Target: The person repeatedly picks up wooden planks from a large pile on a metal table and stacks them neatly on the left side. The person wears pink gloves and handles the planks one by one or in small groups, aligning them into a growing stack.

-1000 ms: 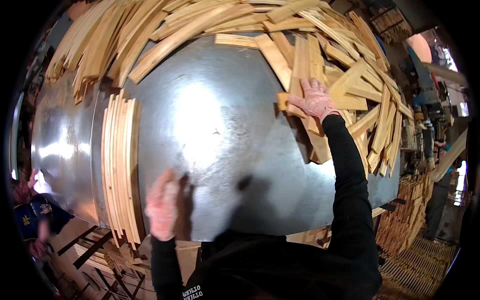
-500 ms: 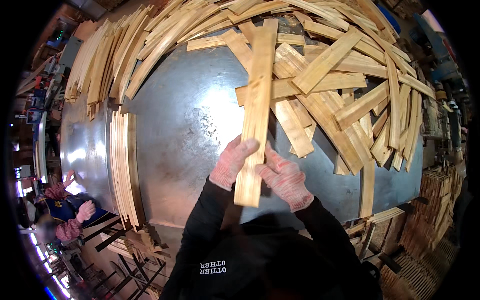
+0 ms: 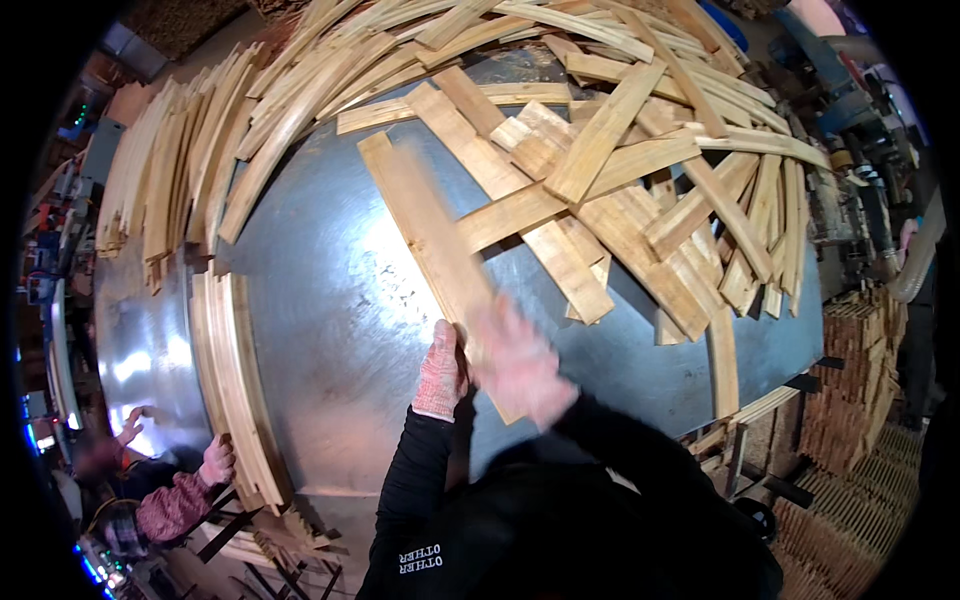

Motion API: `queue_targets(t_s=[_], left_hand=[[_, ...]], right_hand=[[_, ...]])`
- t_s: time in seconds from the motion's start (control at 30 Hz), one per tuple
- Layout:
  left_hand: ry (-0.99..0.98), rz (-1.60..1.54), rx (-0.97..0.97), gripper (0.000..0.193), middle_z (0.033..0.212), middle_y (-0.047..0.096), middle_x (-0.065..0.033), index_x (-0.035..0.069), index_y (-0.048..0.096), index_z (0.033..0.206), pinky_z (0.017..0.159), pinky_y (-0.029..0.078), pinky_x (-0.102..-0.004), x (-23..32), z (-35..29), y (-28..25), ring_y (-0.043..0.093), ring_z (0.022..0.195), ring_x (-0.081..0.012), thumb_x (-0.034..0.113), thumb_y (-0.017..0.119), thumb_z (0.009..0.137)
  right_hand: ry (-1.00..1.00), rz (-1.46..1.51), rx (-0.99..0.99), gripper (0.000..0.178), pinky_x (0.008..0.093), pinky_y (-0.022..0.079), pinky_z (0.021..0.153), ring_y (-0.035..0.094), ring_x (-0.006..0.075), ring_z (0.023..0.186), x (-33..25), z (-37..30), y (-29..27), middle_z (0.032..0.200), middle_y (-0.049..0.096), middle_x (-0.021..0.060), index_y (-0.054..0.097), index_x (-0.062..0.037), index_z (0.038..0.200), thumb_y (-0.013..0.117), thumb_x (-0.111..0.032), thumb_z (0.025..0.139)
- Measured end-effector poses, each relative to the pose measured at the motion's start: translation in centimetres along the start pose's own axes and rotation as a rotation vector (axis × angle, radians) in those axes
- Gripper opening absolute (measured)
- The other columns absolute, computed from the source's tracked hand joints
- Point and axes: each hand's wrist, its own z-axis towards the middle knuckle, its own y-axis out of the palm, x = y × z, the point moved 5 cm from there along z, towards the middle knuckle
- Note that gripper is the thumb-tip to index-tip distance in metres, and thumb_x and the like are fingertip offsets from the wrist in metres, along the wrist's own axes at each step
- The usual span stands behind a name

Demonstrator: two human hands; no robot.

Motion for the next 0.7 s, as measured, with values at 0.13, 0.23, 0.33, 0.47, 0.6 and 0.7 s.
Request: queue_targets(t_s=[0.13, 0.23, 0.33, 0.47, 0.6, 0.7], left_hand=[[0.006, 0.073, -0.009, 0.059, 0.123, 0.061, -0.0106, 0.001, 0.049, 0.138, 0.101, 0.051, -0.0426, 0.1, -2.3, 3.9, 0.061, 0.114, -0.0269, 0.02, 0.077, 0.089], [-0.054, 0.142, 0.01, 0.058, 0.121, 0.061, -0.0098, 0.0, 0.05, 0.136, 0.1, 0.05, -0.0409, -1.6, -3.5, 4.8, 0.06, 0.112, -0.0251, 0.02, 0.078, 0.088], [-0.075, 0.301, 0.076, 0.055, 0.118, 0.062, -0.009, 0.0, 0.052, 0.133, 0.095, 0.052, -0.039, -1.2, -4.9, 4.2, 0.061, 0.109, -0.0227, 0.02, 0.077, 0.089], [0.031, 0.317, 0.076, 0.044, 0.106, 0.066, -0.0063, 0.002, 0.059, 0.123, 0.088, 0.053, -0.0349, -0.8, -4.9, 0.5, 0.065, 0.097, -0.0186, 0.022, 0.077, 0.089], [0.034, 0.301, 0.074, 0.046, 0.111, 0.067, -0.0091, -0.002, 0.058, 0.126, 0.09, 0.054, -0.0375, 0.6, -3.9, -0.1, 0.065, 0.101, -0.0218, 0.019, 0.076, 0.089], [0.07, 0.302, 0.093, 0.049, 0.111, 0.067, -0.0094, -0.002, 0.059, 0.127, 0.092, 0.053, -0.0366, 1.8, -4.0, 0.3, 0.065, 0.102, -0.0214, 0.023, 0.076, 0.089]], right_hand=[[0.197, -0.19, 0.211, 0.086, 0.0526, 0.032, 0.116, 0.039, 0.0483, 0.14, 3.1, 6.6, -4.4, 0.156, 0.025, 0.0374, 0.034, -0.0016, 0.153, 0.068, -0.047, 0.088], [0.566, -0.486, 0.578, 0.103, 0.0508, 0.036, 0.114, 0.043, 0.0469, 0.136, 10.8, 17.6, -8.7, 0.151, 0.03, 0.0409, 0.024, 0.0016, 0.156, 0.074, -0.05, 0.082], [0.731, -0.516, 0.557, 0.1, 0.0495, 0.04, 0.11, 0.047, 0.0506, 0.13, 15.6, 18.8, -8.8, 0.143, 0.038, 0.0405, 0.028, 0.0034, 0.152, 0.078, -0.041, 0.078], [0.462, -0.036, 0.458, 0.07, 0.0492, 0.047, 0.1, 0.052, 0.0491, 0.121, 15.5, 13.0, -8.3, 0.131, 0.05, 0.0317, 0.042, 0.0007, 0.139, 0.07, -0.017, 0.077], [0.247, 1.648, -0.017, 0.068, 0.0321, 0.051, 0.081, 0.059, 0.0223, 0.091, 12.7, 4.0, -7.2, 0.106, 0.058, 0.0124, 0.047, 0.0061, 0.137, 0.074, -0.016, 0.078], [0.284, 1.896, -0.171, 0.079, 0.0346, 0.054, 0.088, 0.061, 0.0242, 0.095, 10.3, 0.2, -5.8, 0.107, 0.059, 0.0127, 0.045, 0.0069, 0.139, 0.081, -0.022, 0.075]])
